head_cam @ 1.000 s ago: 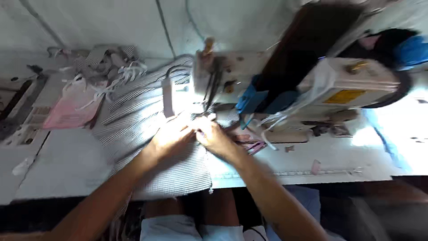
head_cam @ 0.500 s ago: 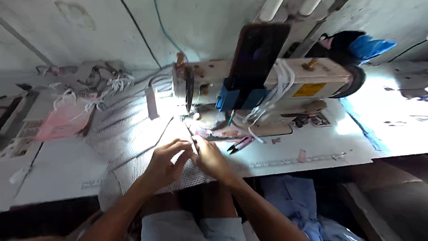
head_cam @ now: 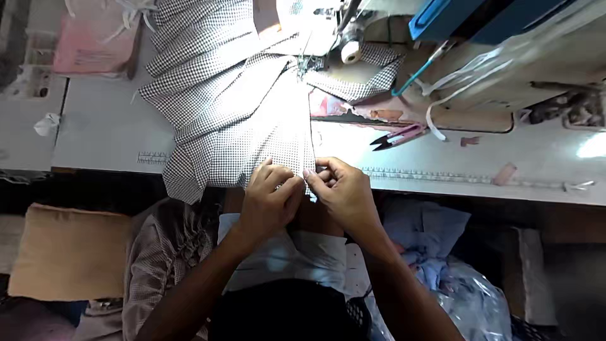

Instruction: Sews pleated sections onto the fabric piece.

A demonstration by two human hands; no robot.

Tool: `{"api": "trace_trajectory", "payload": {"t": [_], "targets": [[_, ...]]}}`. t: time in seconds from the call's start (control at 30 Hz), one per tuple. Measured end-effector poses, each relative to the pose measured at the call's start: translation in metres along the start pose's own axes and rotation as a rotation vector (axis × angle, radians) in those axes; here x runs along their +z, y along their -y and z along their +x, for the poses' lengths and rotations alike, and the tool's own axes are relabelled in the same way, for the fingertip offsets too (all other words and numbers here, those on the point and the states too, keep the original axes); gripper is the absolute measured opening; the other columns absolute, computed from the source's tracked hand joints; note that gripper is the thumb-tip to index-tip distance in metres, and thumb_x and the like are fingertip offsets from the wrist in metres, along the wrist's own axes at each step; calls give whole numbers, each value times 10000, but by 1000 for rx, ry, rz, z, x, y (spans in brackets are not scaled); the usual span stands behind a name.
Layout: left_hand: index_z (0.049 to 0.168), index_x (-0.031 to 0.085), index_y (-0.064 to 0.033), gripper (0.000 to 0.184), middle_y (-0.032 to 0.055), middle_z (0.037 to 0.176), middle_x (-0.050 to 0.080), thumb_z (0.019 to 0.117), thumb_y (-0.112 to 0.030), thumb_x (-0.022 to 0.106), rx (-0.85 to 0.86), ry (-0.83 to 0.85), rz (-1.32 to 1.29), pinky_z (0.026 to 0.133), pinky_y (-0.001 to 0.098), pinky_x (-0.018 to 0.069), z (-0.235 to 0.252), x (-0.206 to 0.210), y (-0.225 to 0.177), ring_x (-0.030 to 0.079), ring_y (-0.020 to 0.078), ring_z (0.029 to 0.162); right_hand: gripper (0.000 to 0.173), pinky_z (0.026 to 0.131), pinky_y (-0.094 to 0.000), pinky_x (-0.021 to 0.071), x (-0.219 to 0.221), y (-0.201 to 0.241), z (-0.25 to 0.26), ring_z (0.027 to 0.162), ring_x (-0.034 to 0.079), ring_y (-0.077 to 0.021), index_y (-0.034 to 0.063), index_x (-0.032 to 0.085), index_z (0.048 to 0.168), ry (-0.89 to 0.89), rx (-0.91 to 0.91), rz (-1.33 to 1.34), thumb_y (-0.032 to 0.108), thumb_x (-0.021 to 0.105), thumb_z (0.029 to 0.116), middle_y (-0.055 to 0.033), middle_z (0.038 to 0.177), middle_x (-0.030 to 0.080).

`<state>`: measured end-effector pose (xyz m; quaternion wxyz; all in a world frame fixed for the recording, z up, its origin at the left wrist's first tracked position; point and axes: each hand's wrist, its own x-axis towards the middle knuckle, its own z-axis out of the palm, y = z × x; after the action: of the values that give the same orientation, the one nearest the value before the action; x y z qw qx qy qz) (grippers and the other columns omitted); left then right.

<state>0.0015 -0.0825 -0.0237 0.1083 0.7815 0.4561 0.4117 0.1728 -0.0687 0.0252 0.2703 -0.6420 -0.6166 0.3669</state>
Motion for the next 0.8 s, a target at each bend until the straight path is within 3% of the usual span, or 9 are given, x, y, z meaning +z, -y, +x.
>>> {"api": "trace_trajectory", "payload": {"t": [0.17,0.23,0.3,0.37,0.47,0.57,0.7,0.8], "targets": [[977,793,-80,113,75,968,724,927,-116,699,117,35,-15,1152,606,355,-16,-1,4,679,244,1060,215,547,-212,568,-4,-5,-10,609,669,-17,140,685,1119,52,-38,20,236,753,940,56,772,729],[984,790,-77,113,75,978,719,932,-111,696,134,49,-21,1161,620,337,-17,-2,5,670,246,1082,226,628,-181,583,-8,-12,-13,700,684,3,121,698,1153,96,-134,-5,229,709,955,45,865,742],[974,788,-75,104,75,976,718,929,-103,698,145,47,-27,1166,623,332,-17,-2,7,668,248,1091,260,640,-158,546,-11,-18,-14,727,637,11,128,743,1181,106,-252,-84,222,642,960,33,921,709],[971,789,-73,106,76,970,719,928,-96,694,154,45,-31,1167,617,335,-17,-3,8,669,248,1090,290,607,-196,505,-11,-21,-15,734,593,-28,160,773,1180,77,-329,-183,184,624,933,17,962,662],[971,791,-73,110,77,974,718,928,-92,691,161,51,-44,1169,608,340,-17,-3,11,660,252,1107,285,760,-357,517,-9,-25,-13,942,614,-200,157,787,1152,51,-470,-281,121,655,902,-36,1113,686],[954,794,-77,103,72,962,716,923,-89,697,151,45,-62,1173,589,350,-16,-6,12,649,260,1128,255,814,-383,497,-5,-30,-7,1012,602,-240,175,792,1125,38,-616,-327,142,678,899,-13,1136,709],[922,785,-66,72,67,950,715,904,-77,715,125,12,-118,1180,582,361,-16,-12,9,640,264,1154,172,834,-353,527,5,-31,-7,1086,630,-241,147,788,1039,-17,-782,-427,186,627,998,-9,1115,737],[953,772,-77,107,65,978,700,934,-156,702,150,60,-101,1197,599,320,-8,-24,13,626,252,1175,165,827,-314,549,14,-31,-5,1036,668,-209,113,784,995,-41,-825,-373,147,623,996,-24,1051,754]]}}
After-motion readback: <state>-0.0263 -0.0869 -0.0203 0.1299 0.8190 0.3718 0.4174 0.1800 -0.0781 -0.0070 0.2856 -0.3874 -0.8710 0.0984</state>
